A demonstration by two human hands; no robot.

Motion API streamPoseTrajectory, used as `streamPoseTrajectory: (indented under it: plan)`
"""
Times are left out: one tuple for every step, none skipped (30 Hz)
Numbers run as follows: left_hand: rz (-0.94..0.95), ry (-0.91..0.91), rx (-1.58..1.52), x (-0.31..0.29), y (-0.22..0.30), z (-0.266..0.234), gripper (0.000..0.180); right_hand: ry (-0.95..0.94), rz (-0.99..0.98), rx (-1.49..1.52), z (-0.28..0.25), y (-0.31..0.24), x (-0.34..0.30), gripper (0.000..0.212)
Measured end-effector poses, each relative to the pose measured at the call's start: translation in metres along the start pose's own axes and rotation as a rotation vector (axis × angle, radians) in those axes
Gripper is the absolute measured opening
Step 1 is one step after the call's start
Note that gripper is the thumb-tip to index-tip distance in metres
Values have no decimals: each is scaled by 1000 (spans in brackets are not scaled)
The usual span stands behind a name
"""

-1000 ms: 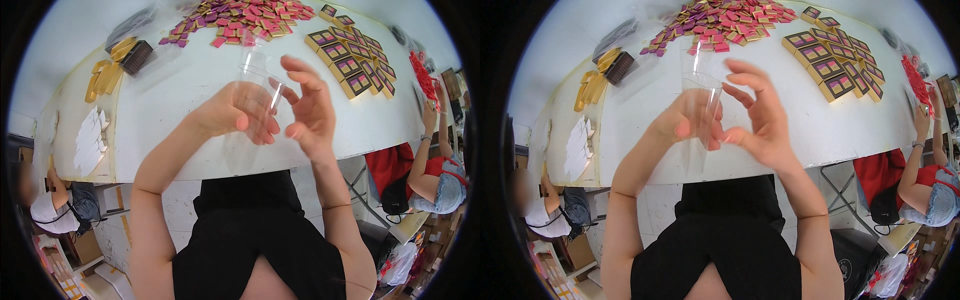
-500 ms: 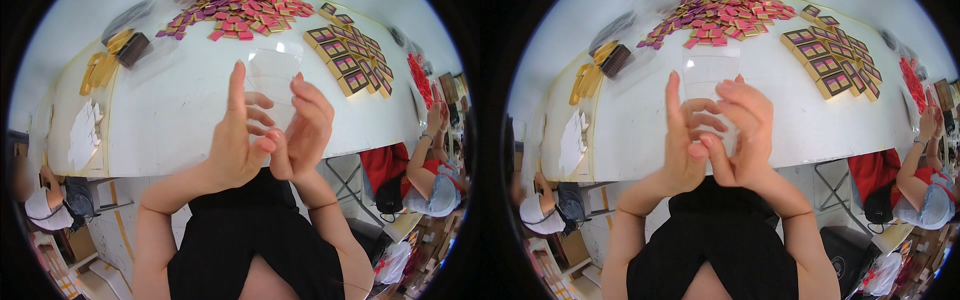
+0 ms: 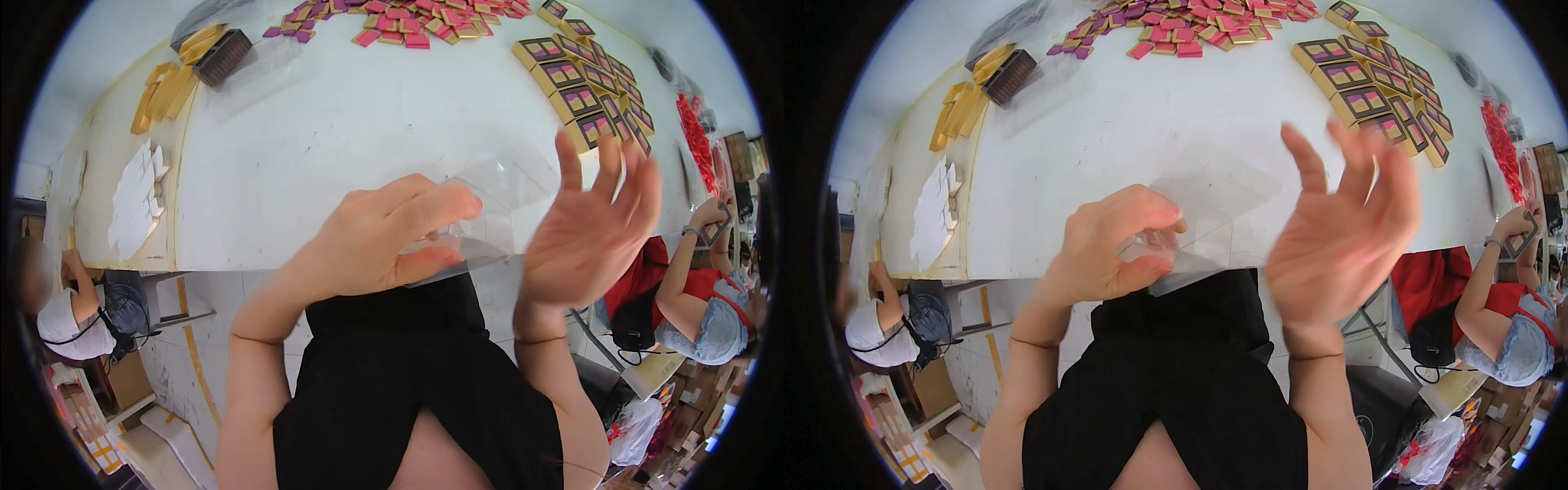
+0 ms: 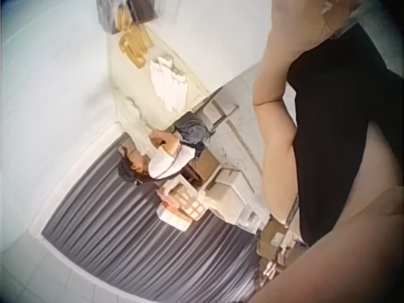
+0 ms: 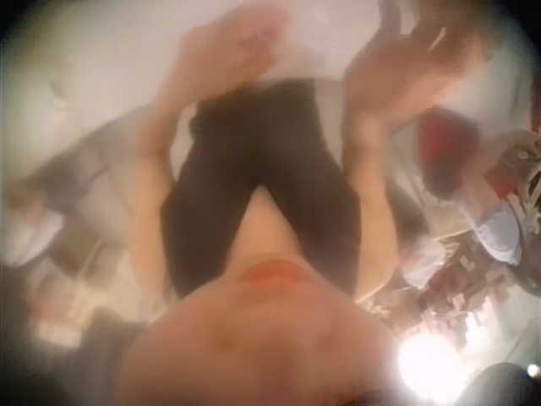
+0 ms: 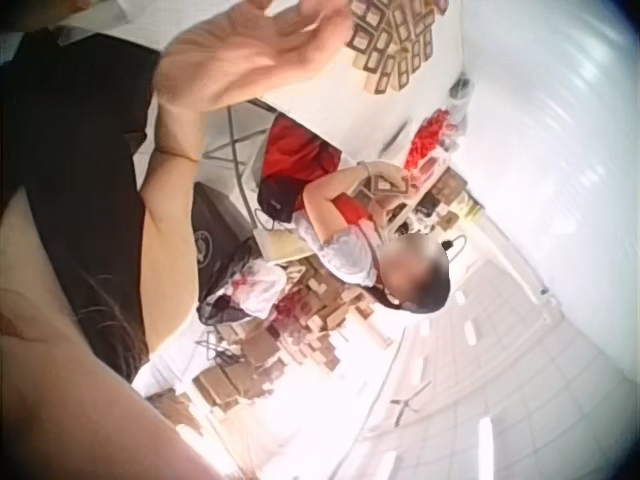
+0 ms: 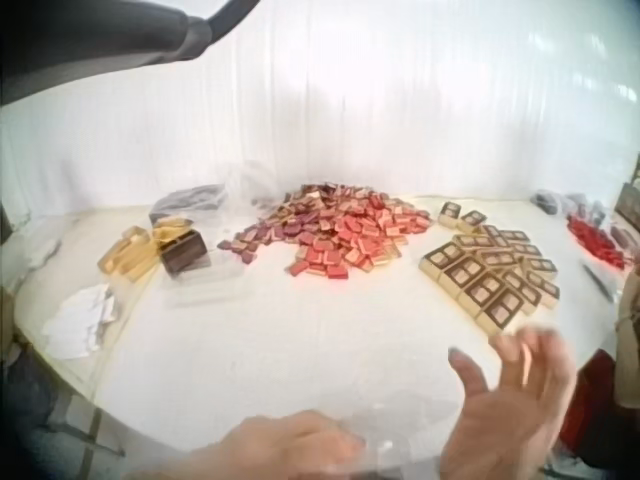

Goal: The person assembles small cosmetic palettes by placing black plastic inserts into gold-colored boxes, then adding pink and purple rectangular inserts into each compartment. The person arranges the completed palettes on the table and places one into a clear plastic bag.

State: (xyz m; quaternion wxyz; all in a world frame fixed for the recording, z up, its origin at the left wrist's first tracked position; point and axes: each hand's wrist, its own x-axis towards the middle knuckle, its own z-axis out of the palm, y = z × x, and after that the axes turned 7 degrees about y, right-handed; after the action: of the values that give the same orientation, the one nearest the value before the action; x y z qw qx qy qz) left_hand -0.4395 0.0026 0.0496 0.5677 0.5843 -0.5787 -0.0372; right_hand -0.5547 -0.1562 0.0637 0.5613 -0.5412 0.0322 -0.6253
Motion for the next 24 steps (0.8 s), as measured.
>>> streamPoseTrajectory:
  plan:
    - [49,-63,71,3,1,-8,38,-75,233,92,-3,-4,12,63]
    - [96,-124,151,5,4,-13,34,-129,477,173,-6,-7,24,65]
    - [86,-136,180,7,6,-15,36,-380,737,279,-17,-3,34,66]
    - [80,-144,215,9,7,-17,38,-587,888,272,-15,1,38,64]
    - [75,-153,249,10,7,-19,39,-675,959,274,-14,-3,35,58]
    - [29,-149,271,10,6,-19,42,-661,875,235,-13,-3,31,48]
    - [-21,-142,289,9,7,-20,45,-646,797,194,-11,-5,26,39]
    - [-71,-136,306,8,7,-21,48,-623,769,138,-8,-8,22,35]
    - [-47,-110,278,7,5,-20,51,-600,741,83,-3,-11,19,31]
    - [-20,-84,251,5,0,-17,54,-578,709,27,0,-13,17,28]
    - [8,-58,224,4,-3,-16,57,-564,681,29,0,-12,16,28]
    - [-20,-17,137,4,-1,-14,61,-550,654,31,0,-10,14,27]
    - [-47,21,52,3,2,-12,66,-535,625,34,-1,-8,13,28]
    - [-67,33,20,2,2,-12,69,-585,505,-75,-1,-6,12,29]
    - [-85,46,-10,2,3,-12,71,-633,383,-182,0,-5,11,29]
    - [-96,31,12,2,1,-12,71,-675,260,-291,0,-5,11,29]
    - [-104,14,34,1,0,-11,70,-712,241,-319,0,-6,13,30]
    - [-112,-2,57,1,-1,-11,69,-748,222,-347,1,-7,16,30]
    - [-117,-22,80,1,-1,-10,67,-782,203,-376,1,-8,18,31]
    - [-121,-42,103,1,-2,-10,65,-795,269,-329,2,-7,19,33]
    - [-173,-62,83,1,-4,-10,65,-807,335,-282,2,-7,20,35]
    - [-223,-81,65,2,-5,-11,65,-818,396,-233,2,-6,21,38]
    - [-273,-101,47,2,-7,-12,65,-797,461,-191,2,-6,20,40]
    - [-334,-40,-43,2,-7,-9,61,-775,526,-149,1,-5,18,42]
